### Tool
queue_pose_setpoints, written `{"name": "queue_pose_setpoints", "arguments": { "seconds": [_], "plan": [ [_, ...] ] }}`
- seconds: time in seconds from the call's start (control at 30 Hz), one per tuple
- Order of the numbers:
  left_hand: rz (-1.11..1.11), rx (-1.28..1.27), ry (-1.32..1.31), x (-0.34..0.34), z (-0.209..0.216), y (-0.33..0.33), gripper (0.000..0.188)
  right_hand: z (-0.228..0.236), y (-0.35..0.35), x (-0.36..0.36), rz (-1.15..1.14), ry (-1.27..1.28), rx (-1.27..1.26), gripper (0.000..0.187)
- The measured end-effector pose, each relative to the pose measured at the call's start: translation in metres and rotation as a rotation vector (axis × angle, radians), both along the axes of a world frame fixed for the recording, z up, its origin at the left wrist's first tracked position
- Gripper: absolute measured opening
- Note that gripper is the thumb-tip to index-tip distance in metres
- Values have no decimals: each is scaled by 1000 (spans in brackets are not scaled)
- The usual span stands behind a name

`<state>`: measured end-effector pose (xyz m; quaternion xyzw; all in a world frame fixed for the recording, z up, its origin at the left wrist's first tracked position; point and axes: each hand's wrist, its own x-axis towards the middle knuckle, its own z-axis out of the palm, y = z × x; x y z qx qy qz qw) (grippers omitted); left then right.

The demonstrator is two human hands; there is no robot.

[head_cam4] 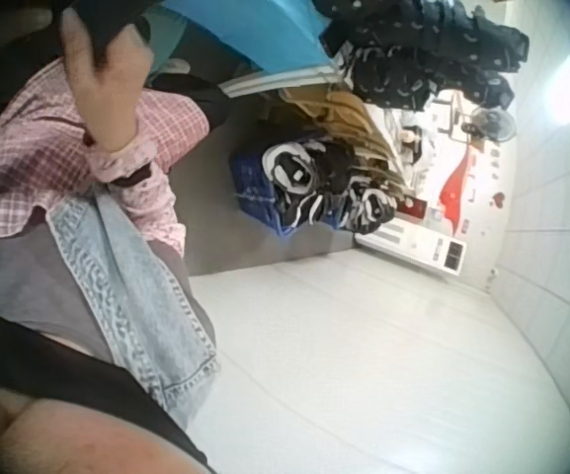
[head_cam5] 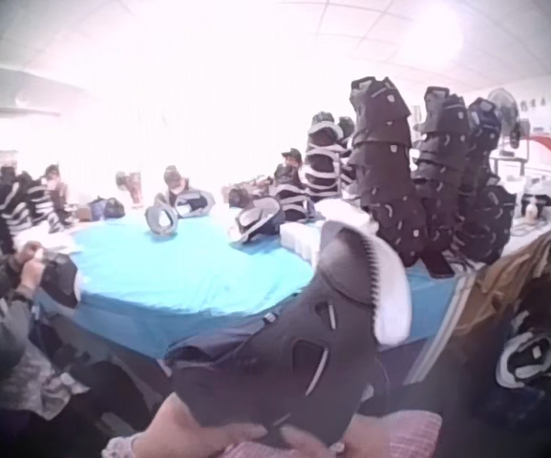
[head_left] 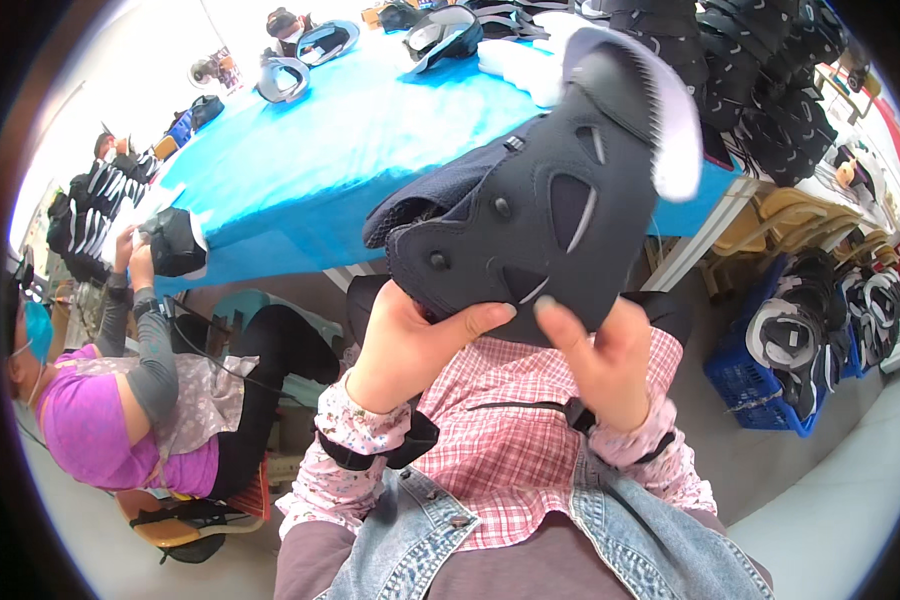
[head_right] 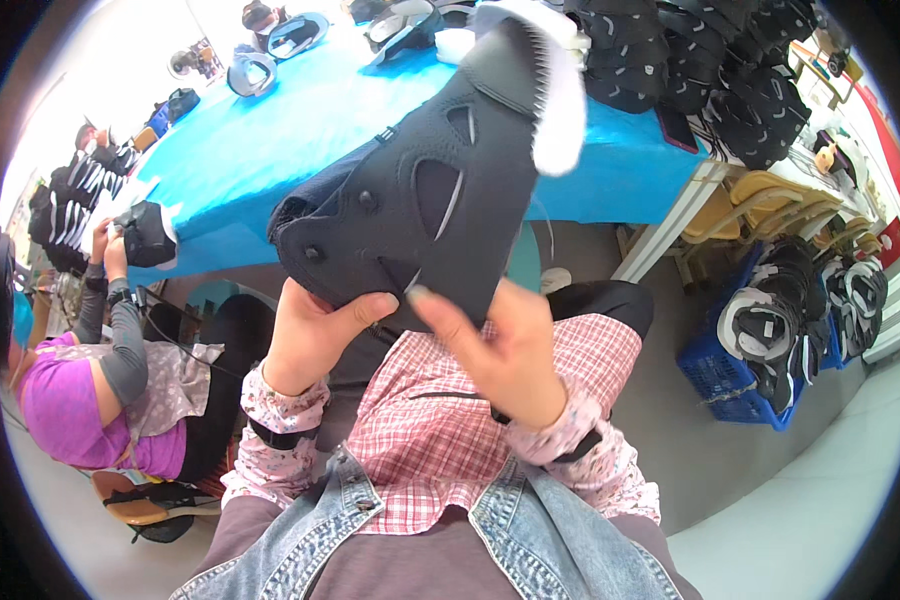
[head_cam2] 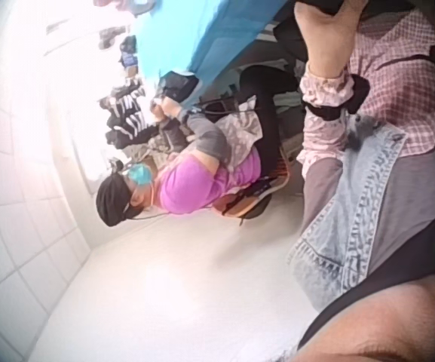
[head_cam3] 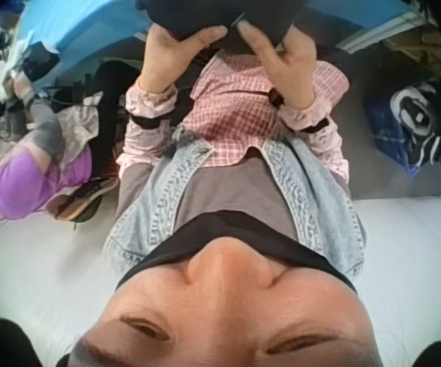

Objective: Assemble and inspect the inner liner and padding for footwear.

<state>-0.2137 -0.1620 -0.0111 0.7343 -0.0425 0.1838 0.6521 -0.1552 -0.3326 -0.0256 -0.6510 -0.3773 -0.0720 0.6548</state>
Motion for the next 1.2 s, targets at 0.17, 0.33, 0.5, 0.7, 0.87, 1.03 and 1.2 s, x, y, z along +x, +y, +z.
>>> {"name": "queue_pose_setpoints", "arguments": {
  "seconds": [0.17, 0.33, 0.5, 0.7, 0.87, 1.03, 1.2],
  "plan": [
    [64, 38, -9, 4, 3, -5, 20, -12, 11, 6, -158, -114, 14, 16],
    [-134, -33, 98, 2, 10, 2, 25, -7, 5, 6, 189, 511, 227, 26],
    [-327, -58, 196, 1, -8, 5, 42, -6, 9, 8, 235, 724, 340, 26],
    [-57, -25, 187, 11, -41, 0, 38, -28, 12, 14, -165, -229, -46, 23],
    [-276, 97, 237, 3, -26, 11, 29, -13, -6, 8, 246, 773, 568, 28],
    [-302, 305, 119, 6, -23, 20, 27, -32, -5, 20, -123, 384, 257, 28],
    [58, 516, -99, 9, -37, 37, 29, -30, 0, 24, -253, 341, 392, 28]
  ]
}}
